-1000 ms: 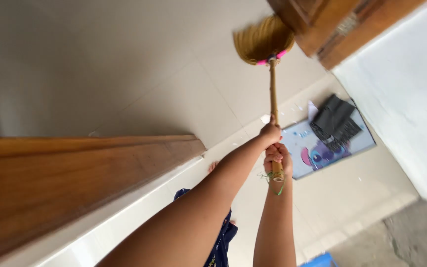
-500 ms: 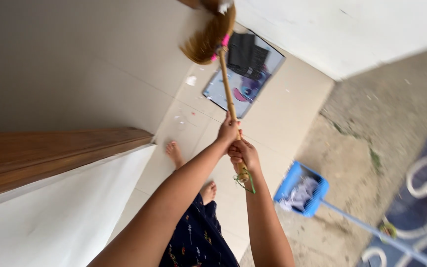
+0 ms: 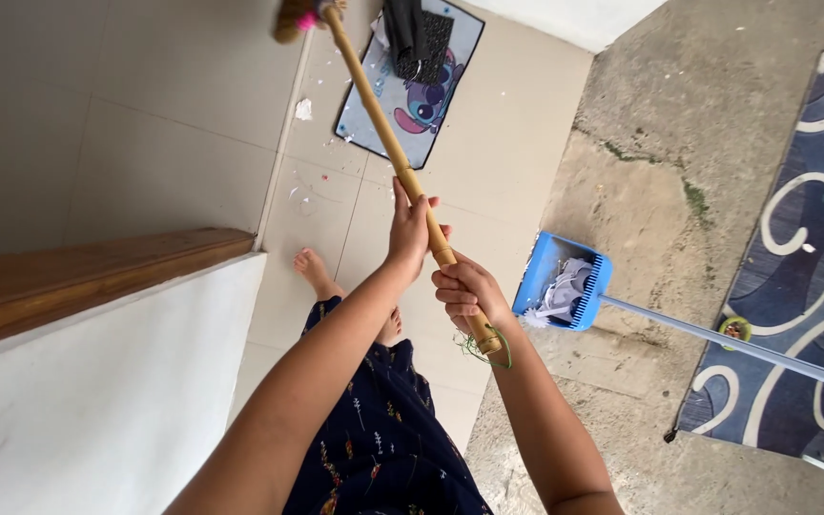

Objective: Sweep the floor and collect debris into a dustpan.

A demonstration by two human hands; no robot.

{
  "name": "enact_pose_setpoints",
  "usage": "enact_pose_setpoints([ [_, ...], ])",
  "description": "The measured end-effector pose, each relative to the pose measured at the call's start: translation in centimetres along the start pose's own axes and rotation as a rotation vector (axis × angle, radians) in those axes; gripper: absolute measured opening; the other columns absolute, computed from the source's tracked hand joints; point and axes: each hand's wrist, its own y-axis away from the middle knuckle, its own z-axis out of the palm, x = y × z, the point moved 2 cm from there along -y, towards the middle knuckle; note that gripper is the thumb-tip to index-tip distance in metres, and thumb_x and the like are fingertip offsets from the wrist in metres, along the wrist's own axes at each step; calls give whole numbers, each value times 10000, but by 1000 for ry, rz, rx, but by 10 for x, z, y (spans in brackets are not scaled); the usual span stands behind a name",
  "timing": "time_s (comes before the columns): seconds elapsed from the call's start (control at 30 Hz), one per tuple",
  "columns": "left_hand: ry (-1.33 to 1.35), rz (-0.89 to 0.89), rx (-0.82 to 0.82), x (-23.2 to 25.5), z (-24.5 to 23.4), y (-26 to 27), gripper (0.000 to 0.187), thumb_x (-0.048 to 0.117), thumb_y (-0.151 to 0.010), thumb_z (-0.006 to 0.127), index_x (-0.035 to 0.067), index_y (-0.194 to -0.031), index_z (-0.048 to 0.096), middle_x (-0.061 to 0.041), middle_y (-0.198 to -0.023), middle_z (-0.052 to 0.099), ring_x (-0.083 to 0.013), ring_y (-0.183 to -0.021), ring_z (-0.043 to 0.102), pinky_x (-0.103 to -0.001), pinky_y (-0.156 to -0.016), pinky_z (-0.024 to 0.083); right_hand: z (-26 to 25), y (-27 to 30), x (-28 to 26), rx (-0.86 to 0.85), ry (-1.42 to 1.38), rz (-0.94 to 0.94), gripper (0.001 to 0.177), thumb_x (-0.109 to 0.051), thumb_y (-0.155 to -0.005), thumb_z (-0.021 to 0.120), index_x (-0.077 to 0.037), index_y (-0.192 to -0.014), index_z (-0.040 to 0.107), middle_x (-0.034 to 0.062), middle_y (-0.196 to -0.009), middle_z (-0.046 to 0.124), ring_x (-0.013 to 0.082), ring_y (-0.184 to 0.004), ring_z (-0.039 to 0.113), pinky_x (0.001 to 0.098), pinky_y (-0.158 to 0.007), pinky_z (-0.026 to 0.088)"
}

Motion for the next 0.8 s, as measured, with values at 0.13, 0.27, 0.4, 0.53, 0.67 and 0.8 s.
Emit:
enact_pose_setpoints([
  [0.13,-134,91,125,2,-24,-4,732,274,-1050,410,338,-1636,-25,-81,-1216,605,-144,-737,644,-329,-647,623,-3,-17,13,-159,-263,83,218,-45,-1044,400,-68,-1256,446,-30,-722,370,-18,-441,327,110,-317,323],
  [0.27,-99,129,240,10,-37,0,632,366,-1046,325,334,-1621,66,-84,-1178,617,-211,-681,627,-340,-611,590,-10,-35,25,-224,-320,143,312,-40,-1039,401,-93,-1346,418,-31,-718,373,-20,-425,320,109,-306,339],
  [0.4,-22,135,301,-28,-93,-60,561,435,-1044,282,289,-1585,245,-63,-1205,598,-246,-783,659,-355,-647,564,-20,-50,32,-255,-355,161,419,-40,-1039,407,-108,-1452,389,-33,-709,377,-19,-414,316,112,-297,333],
  [0.53,208,34,260,-28,-107,-123,578,523,-1068,274,206,-1519,449,-63,-1295,606,-241,-940,696,-340,-782,582,-8,-64,3,-215,-270,139,516,-68,-1055,420,-105,-1564,339,-34,-690,374,-11,-406,313,133,-292,304],
  [0.67,380,-49,148,26,-55,-159,612,587,-1064,293,160,-1431,532,-61,-1216,652,-220,-875,670,-304,-788,594,-22,-91,-27,-146,-111,126,588,-76,-1036,464,-110,-1607,328,-47,-673,368,-13,-407,318,126,-294,299],
  [0.8,384,65,130,-51,-92,-256,487,590,-1147,397,137,-1280,518,-20,-926,573,-149,-693,533,-287,-630,476,-34,-128,-69,-76,151,173,568,-66,-994,491,-95,-1552,390,-32,-665,399,19,-413,348,161,-316,348],
])
